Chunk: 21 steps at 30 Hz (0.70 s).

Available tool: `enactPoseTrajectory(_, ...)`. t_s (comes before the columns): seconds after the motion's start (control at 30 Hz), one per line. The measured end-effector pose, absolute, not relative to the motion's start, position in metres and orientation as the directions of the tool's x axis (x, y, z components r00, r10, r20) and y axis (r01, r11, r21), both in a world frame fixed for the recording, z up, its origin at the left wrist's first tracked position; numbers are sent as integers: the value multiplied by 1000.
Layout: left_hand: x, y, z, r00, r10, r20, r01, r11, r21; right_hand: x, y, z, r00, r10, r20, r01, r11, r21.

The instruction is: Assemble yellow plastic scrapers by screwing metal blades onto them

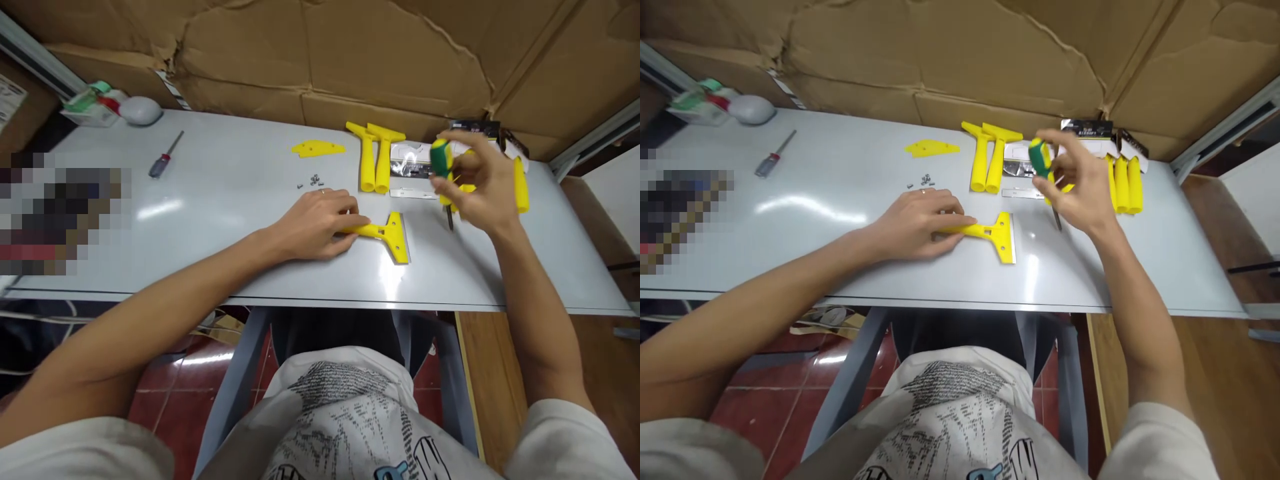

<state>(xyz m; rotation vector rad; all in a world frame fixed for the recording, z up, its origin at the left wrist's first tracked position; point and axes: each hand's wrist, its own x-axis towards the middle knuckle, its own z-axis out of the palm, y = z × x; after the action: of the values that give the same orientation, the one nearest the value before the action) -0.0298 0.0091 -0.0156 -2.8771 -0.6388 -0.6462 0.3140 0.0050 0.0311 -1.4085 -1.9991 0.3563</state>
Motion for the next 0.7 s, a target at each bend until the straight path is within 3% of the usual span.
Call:
enactPoseTrajectory(0.07, -30, 10, -13, 829, 401, 389, 445, -895, -26, 315, 7, 30, -246, 934, 260, 807, 346, -479)
enactPoseTrajectory(0.27, -31, 12, -7, 849, 417, 324, 433, -901, 26, 301, 4, 17, -478, 868, 132, 819, 495, -289)
enactPoseTrajectory(0.4, -31, 11, -7, 857, 416, 304, 429, -903, 24, 305, 4, 18, -537, 834, 126, 789, 549, -276)
enactPoseTrajectory(0.47, -31, 11, -8, 856, 422, 299, 433, -901, 33, 306, 9, 20, -524, 830, 192, 778, 558, -288)
enactPoseTrajectory(0.57, -32, 11, -11, 848, 433, 307, 439, -897, 52, 304, 25, 20, -414, 866, 281, 861, 473, -188)
enactPoseTrajectory(0.7, -33, 13, -15, 850, 422, 316, 427, -902, 57, 301, 52, 9, -347, 902, 256, 923, 376, -76)
